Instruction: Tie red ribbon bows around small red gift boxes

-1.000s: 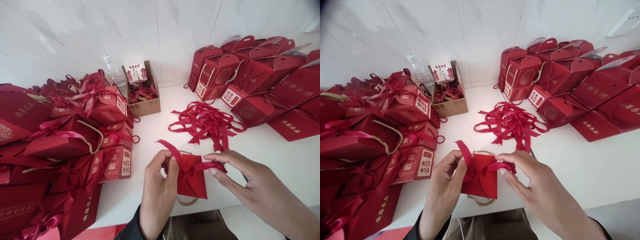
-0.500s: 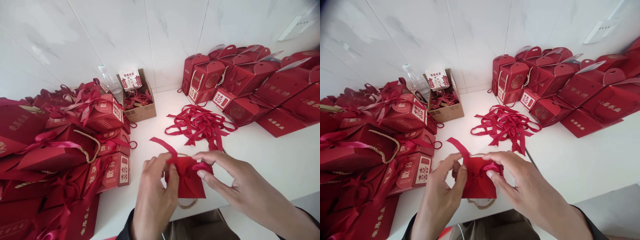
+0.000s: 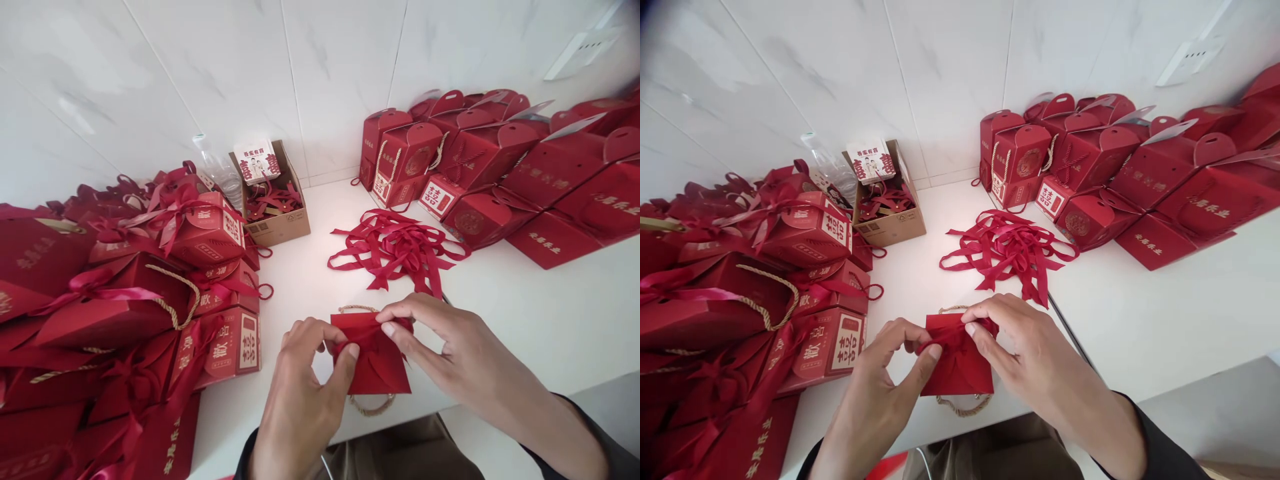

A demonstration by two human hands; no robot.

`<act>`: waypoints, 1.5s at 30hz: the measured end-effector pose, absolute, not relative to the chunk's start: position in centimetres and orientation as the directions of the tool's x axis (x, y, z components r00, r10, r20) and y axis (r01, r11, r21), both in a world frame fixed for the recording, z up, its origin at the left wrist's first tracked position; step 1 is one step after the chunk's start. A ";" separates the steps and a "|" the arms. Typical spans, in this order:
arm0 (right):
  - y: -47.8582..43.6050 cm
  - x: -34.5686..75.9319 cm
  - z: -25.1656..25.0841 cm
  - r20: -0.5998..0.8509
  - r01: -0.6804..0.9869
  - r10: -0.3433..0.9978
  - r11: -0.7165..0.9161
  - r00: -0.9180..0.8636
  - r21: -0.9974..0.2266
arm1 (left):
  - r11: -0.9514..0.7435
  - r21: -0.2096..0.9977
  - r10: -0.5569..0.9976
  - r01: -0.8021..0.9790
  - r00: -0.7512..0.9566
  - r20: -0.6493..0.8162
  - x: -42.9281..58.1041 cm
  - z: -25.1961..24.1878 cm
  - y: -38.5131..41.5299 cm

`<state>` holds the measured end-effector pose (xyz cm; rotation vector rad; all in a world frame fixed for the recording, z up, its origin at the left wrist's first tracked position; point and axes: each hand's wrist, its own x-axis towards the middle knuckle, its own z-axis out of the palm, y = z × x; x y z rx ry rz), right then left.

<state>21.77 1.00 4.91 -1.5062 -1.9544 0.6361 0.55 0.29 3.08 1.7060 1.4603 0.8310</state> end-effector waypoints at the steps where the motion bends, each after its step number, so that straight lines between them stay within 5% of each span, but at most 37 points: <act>1: 1.0 21.9 4.9 0.152 0.697 0.972 0.233 -0.178 -0.678 | -0.066 0.867 0.993 0.494 0.115 0.010 0.5 2.9 0.3; 4: 0.9 22.6 4.6 0.110 0.722 0.981 0.191 -0.158 -0.665 | -0.044 0.909 0.998 0.414 -0.014 0.054 0.7 2.5 0.0; 9: 0.4 24.2 4.2 0.041 0.719 0.982 0.162 -0.183 -0.676 | -0.203 0.821 0.903 0.534 -0.223 0.369 1.5 2.2 -1.1; 18: 0.0 24.3 4.5 0.063 0.681 0.977 0.186 -0.202 -0.709 | -0.018 0.963 0.884 0.269 -0.446 0.141 1.0 2.4 -0.1; 24: 0.0 24.5 4.3 0.039 0.665 0.985 0.142 -0.168 -0.733 | -0.199 0.731 0.877 0.652 -0.215 0.430 -0.6 1.6 0.1; 30: -0.5 23.0 4.8 0.047 0.619 0.981 0.156 -0.189 -0.769 | -0.418 0.587 0.840 0.693 0.049 0.541 0.4 3.2 0.2; 36: 0.3 20.3 5.5 0.003 0.482 0.953 0.156 -0.303 -0.862 | -0.503 0.688 0.862 0.523 0.240 0.447 1.1 3.6 -0.5; 45: 0.8 20.2 5.6 0.025 0.486 0.959 0.165 -0.282 -0.858 | -0.361 0.835 0.923 0.415 0.289 0.255 -0.5 3.3 0.1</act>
